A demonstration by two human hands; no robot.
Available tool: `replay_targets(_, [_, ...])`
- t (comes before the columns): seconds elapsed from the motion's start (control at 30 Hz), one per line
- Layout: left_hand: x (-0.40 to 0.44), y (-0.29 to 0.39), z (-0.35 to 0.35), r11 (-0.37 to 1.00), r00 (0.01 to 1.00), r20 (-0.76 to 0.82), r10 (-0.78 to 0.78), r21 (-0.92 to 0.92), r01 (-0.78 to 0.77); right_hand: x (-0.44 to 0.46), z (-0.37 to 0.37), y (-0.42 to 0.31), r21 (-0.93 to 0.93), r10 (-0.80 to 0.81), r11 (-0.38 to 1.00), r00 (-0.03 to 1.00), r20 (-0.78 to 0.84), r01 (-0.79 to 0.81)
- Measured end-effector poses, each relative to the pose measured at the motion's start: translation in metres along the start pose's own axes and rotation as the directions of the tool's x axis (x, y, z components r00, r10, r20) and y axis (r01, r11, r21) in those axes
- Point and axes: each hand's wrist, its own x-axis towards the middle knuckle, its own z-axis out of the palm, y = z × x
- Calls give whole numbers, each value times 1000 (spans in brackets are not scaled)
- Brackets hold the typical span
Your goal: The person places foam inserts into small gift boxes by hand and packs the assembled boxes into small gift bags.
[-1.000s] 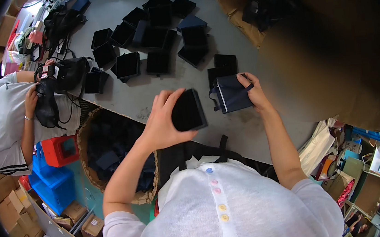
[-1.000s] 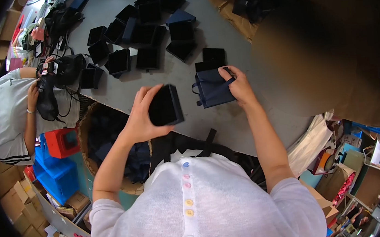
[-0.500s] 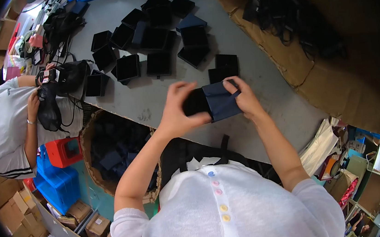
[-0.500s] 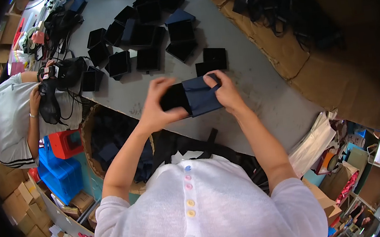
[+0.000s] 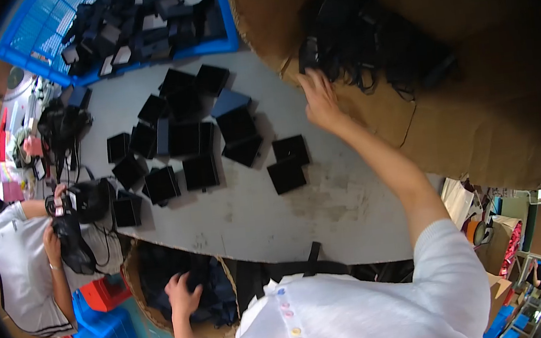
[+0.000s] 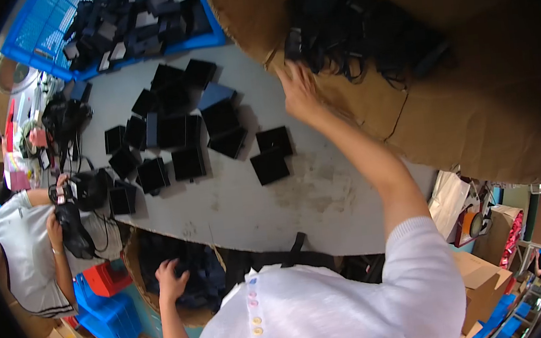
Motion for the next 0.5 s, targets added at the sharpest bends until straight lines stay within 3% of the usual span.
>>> replay_targets(0.03, [-12, 1, -5, 963, 986, -118, -118, 229, 143, 35, 2, 23, -154, -116, 981, 992, 45, 121])
replay_targets(0.07, [-12, -1, -7, 983, 988, -84, -133, 114, 142, 62, 8, 44, -297, -213, 925, 971, 109, 236])
replay_targets(0.1, [-10, -3, -7, 990, 989, -45, -141, -2, 141, 83, 16, 61, -309, -211, 923, 974, 88, 228])
replay_targets(0.17, [3, 7, 1, 983, 998, -61, -31, -183, 19, 116, 33, 91, -457, -229, 794, 893, 386, 401])
replay_targets(0.2, [9, 28, -2, 986, 994, -105, 27, -164, -44, 127, 34, 96, -548, -247, 642, 822, 514, 536])
replay_targets(0.23, [16, 48, -9, 985, 987, -139, 85, -138, -104, 128, 23, 89, -557, -235, 649, 833, 501, 518])
replay_targets(0.3, [37, 69, -4, 962, 964, -201, 176, -172, -211, 118, -12, 56, -427, 60, 865, 790, 610, 264])
replay_targets(0.33, [49, 86, -6, 947, 959, -200, 203, -208, -244, 105, -15, 48, -336, 108, 937, 837, 536, 95])
replay_targets(0.4, [71, 124, -2, 916, 931, -238, 277, -226, -330, 55, -31, 17, -35, 139, 990, 964, 226, -134])
replay_targets(0.43, [81, 147, 0, 873, 894, -272, 356, -245, -422, 32, -46, -2, 267, 271, 879, 875, 401, -395])
replay_targets(0.47, [91, 171, 0, 817, 831, -354, 429, -241, -524, 0, -27, 2, 406, 176, 855, 918, 354, -321])
replay_targets(0.5, [97, 201, -9, 763, 784, -363, 504, -237, -601, -16, -59, -34, 404, 263, 702, 742, 617, -586])
